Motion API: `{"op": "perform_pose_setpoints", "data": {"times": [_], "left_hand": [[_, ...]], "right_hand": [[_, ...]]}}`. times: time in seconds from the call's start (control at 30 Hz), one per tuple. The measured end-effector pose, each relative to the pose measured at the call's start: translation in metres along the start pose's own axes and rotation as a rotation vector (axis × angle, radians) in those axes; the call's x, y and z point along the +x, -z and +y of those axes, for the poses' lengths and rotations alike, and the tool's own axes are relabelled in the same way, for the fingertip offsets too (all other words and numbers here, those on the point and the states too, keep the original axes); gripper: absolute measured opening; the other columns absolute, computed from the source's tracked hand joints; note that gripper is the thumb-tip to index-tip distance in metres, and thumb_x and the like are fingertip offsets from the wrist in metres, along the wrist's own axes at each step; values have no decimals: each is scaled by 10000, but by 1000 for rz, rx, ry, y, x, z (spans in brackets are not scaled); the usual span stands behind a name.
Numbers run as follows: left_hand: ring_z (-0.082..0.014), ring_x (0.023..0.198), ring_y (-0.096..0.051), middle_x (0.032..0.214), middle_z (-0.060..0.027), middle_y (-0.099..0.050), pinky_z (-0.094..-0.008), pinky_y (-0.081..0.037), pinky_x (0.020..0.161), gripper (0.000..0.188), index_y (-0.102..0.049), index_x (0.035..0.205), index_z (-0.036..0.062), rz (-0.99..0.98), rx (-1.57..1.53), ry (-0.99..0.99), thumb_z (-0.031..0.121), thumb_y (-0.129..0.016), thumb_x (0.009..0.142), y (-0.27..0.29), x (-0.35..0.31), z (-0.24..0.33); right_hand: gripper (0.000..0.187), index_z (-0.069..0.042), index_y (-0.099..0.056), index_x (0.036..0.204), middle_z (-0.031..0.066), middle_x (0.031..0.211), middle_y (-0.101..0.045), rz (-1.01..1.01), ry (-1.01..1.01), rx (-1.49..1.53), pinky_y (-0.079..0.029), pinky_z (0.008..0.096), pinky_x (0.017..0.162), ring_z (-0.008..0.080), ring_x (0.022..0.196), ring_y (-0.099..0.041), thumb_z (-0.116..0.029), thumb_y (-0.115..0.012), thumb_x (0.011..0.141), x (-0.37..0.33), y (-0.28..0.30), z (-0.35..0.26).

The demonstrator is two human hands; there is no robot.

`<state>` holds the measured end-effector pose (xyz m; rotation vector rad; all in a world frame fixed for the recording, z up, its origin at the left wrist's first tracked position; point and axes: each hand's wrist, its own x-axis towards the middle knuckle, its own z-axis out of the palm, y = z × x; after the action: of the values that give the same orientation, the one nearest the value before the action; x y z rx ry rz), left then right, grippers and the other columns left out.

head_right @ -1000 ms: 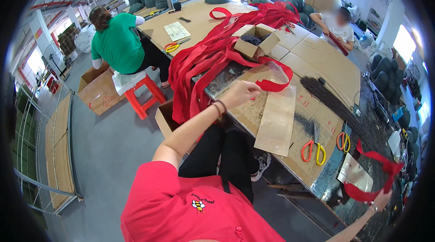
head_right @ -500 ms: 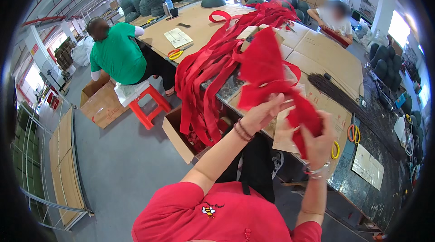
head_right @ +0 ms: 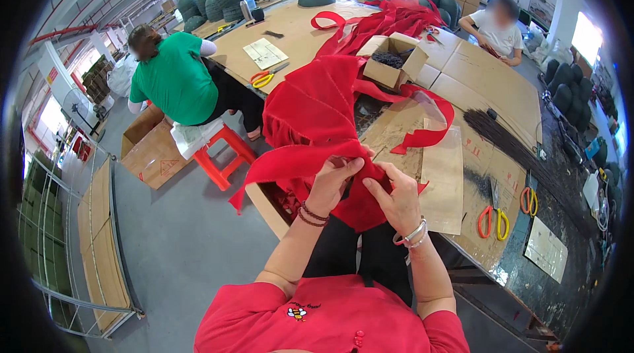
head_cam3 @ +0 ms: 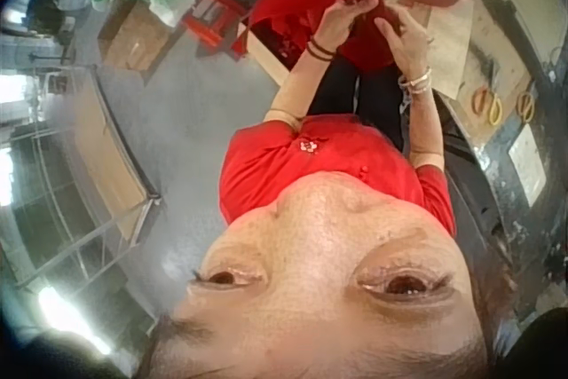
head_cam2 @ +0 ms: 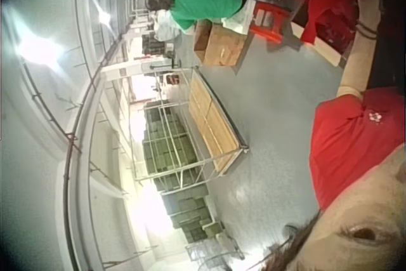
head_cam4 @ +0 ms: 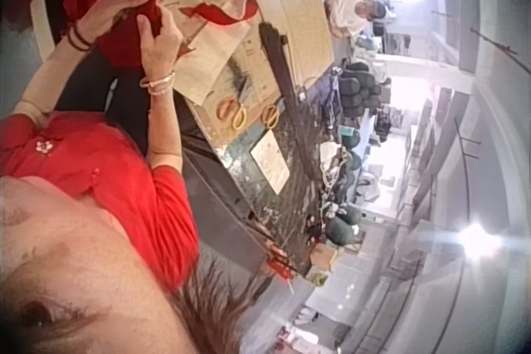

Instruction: Cutting and folding red fabric strips to create decorative bows.

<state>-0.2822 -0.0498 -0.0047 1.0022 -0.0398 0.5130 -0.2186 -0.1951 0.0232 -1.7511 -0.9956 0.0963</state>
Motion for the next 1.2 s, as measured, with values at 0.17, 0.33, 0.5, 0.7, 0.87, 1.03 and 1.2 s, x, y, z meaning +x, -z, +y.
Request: {"op": "perform_pose_setpoints", "data": {"times": [0.17, 0.33, 0.5, 0.7, 0.87, 1.03, 1.2], "left_hand": [[-155, 882, -613, 928, -71, -651, -288, -474, 811, 173, -609, 1020, 4, 86, 11, 75, 77, -616, 864, 3, 6, -4], [-177, 946, -620, 1000, -96, -651, -313, -509, 823, 203, -595, 1067, 31, 230, -162, 70, 178, -542, 938, 11, 18, -6], [-192, 1006, -609, 1112, -138, -627, -310, -498, 869, 243, -555, 1132, 10, 216, -228, 128, 156, -536, 939, 8, 21, -6], [-205, 1059, -587, 1161, -164, -603, -310, -480, 906, 225, -572, 1116, 8, 199, -227, 104, 126, -551, 926, 0, 15, -20], [-214, 1099, -562, 1190, -177, -586, -319, -441, 955, 215, -592, 1108, 11, 199, -315, 97, 91, -564, 910, -9, 11, -27], [-210, 1095, -561, 1180, -132, -596, -321, -432, 951, 221, -592, 1113, 20, 94, -307, 135, 103, -564, 911, -12, 11, -15], [-203, 1089, -565, 1158, -117, -611, -333, -456, 921, 211, -610, 1105, 23, 63, -247, 119, 91, -538, 917, 2, 2, -32]], "right_hand": [[366, 16, -590, 1067, 163, 888, -653, 10, -40, 51, -478, 295, 727, 194, 794, -634, -177, -711, 779, 0, -11, 4], [406, 12, -590, 1099, 158, 975, -654, 19, -126, 229, -473, 301, 802, 186, 917, -631, -194, -718, 774, 4, -14, 22], [289, 1, -606, 1082, 165, 1069, -625, 247, 82, -82, -461, 352, 860, 306, 1014, -595, -160, -640, 845, 2, 3, 32], [288, -4, -611, 1043, 158, 1017, -631, 355, 255, -260, -462, 388, 837, 318, 933, -601, -160, -659, 805, 15, -13, 13], [352, 22, -591, 1029, 166, 964, -633, 270, 208, -429, -474, 405, 779, 330, 896, -605, -182, -690, 760, 17, -26, 22], [316, 14, -608, 1004, 175, 962, -638, 255, 142, -317, -484, 391, 773, 340, 887, -611, -165, -691, 757, 18, -12, 18], [282, 11, -600, 984, 189, 921, -626, 246, 137, -199, -472, 413, 750, 348, 880, -596, -216, -631, 820, 12, -11, 18]]}}
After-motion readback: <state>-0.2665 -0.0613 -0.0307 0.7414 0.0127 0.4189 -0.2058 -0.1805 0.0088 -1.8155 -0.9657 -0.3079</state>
